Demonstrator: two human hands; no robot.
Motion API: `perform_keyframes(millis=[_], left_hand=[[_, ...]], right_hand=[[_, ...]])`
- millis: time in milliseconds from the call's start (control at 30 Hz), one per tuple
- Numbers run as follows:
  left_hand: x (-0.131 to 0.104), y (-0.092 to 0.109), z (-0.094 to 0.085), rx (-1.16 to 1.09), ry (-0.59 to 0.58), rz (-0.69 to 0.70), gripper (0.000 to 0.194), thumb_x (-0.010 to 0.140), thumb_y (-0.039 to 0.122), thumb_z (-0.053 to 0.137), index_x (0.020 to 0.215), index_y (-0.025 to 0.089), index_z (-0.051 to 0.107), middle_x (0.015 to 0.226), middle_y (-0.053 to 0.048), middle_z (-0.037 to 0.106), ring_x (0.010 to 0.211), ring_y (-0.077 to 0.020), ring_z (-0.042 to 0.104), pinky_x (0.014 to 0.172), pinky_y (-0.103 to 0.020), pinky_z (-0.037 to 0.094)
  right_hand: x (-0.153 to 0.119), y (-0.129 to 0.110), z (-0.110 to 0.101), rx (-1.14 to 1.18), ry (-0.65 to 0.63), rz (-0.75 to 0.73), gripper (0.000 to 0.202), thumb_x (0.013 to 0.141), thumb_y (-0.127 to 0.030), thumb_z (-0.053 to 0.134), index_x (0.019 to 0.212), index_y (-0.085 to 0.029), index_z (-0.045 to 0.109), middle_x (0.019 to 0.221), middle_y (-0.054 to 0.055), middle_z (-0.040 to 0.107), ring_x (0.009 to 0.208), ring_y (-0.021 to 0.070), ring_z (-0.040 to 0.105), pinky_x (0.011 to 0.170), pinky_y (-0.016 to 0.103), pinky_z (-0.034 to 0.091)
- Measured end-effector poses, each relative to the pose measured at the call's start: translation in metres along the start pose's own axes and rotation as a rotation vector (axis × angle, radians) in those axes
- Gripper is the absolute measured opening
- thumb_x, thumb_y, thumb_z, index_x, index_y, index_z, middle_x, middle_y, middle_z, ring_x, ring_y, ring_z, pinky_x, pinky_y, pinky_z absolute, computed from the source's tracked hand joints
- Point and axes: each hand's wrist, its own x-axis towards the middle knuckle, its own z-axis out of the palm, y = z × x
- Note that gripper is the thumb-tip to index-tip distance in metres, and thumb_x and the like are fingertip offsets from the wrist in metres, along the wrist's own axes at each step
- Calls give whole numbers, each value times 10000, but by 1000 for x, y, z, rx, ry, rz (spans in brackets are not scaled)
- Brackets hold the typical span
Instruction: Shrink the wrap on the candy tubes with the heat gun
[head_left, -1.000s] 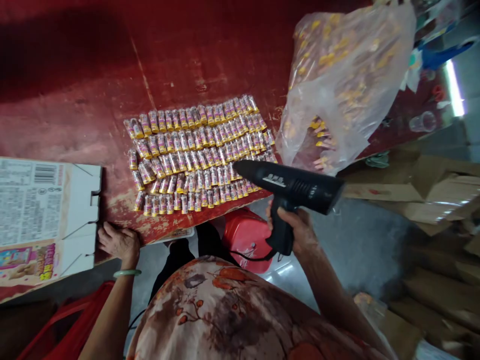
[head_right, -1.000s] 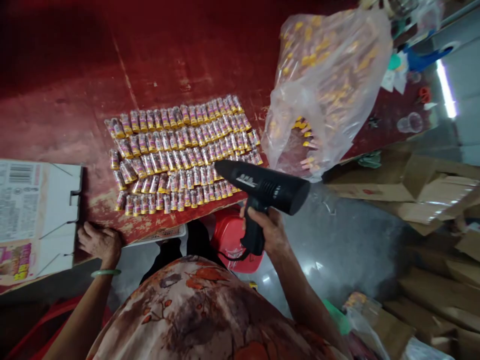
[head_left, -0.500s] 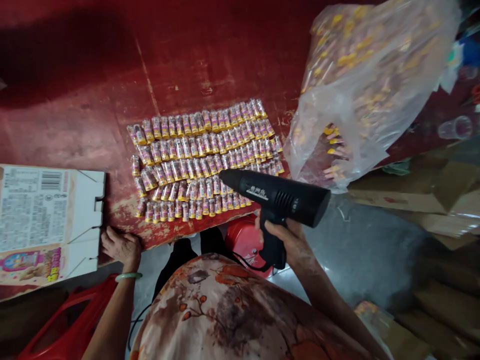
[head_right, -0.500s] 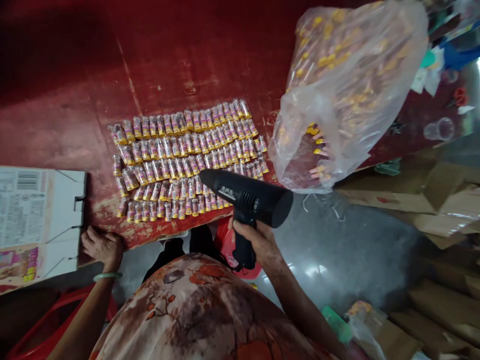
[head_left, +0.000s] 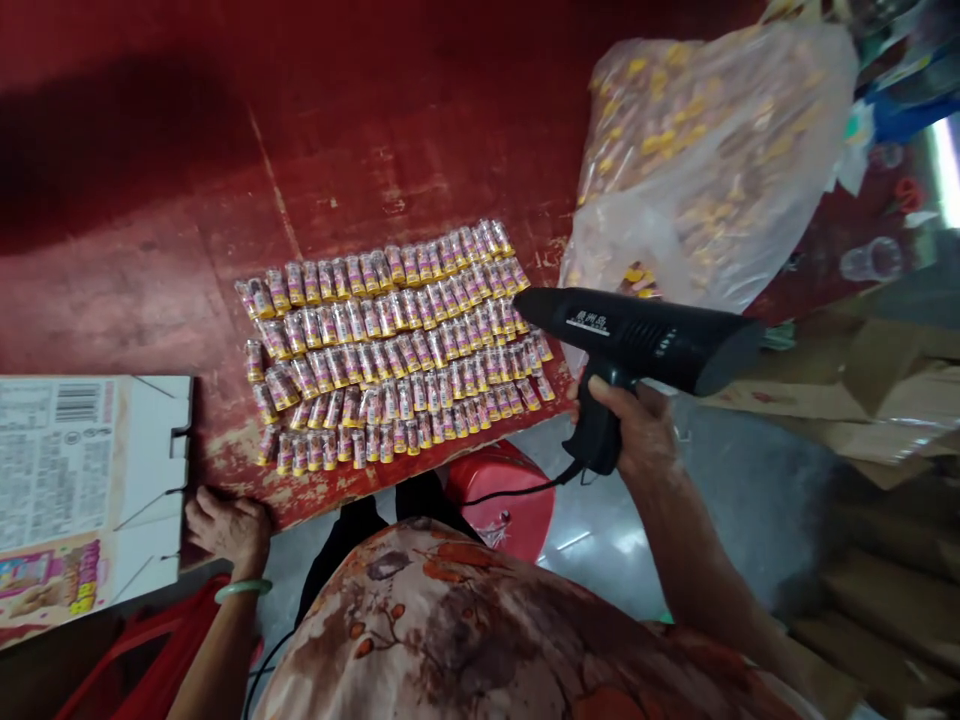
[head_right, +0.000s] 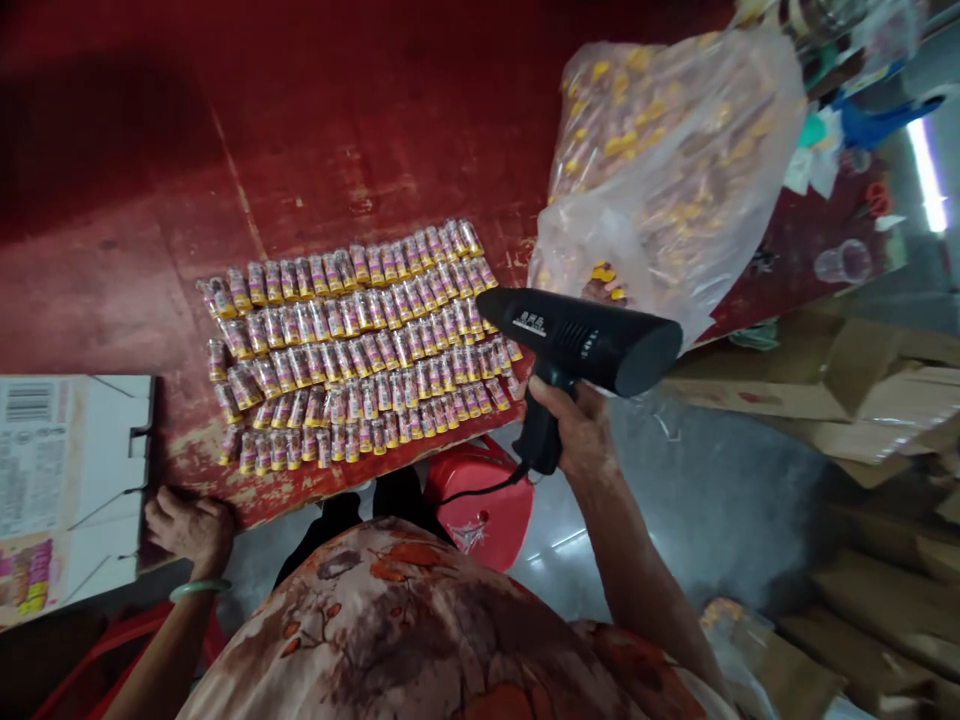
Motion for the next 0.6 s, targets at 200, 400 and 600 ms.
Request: perform_keyframes(millis=[200, 400, 600], left_hand=[[-1, -3, 2, 4, 21, 5, 688, 852, 292, 426, 1518, 135, 354, 1514, -219, 413, 1387, -429, 406, 1105, -654, 345], [-1, -3, 1, -6, 23, 15, 692, 852, 283, 436, 1506, 65, 372, 1479, -285, 423, 1380, -465, 407, 1096, -683, 342], [0, -4, 3, -9, 34, -6, 705, 830, 289, 449, 1505, 100, 386, 1490, -230, 440, 1353, -455, 440, 1080, -666, 360]], right_hand=[[46, -21, 3, 13, 125, -66, 348, 531, -417, 867, 692, -170, 683, 604, 17, 637, 424, 126, 538, 349, 248, 449], [52, -39, 25, 9, -128, 29, 367, 565, -467, 863, 726, -193, 679, 573, 17, 617, 446, 171, 557, 375, 306, 478], [65, -42, 30, -44, -10, -110, 368, 545, -435, 878, 715, -189, 664, 620, 6, 651, 447, 137, 557, 359, 251, 472]])
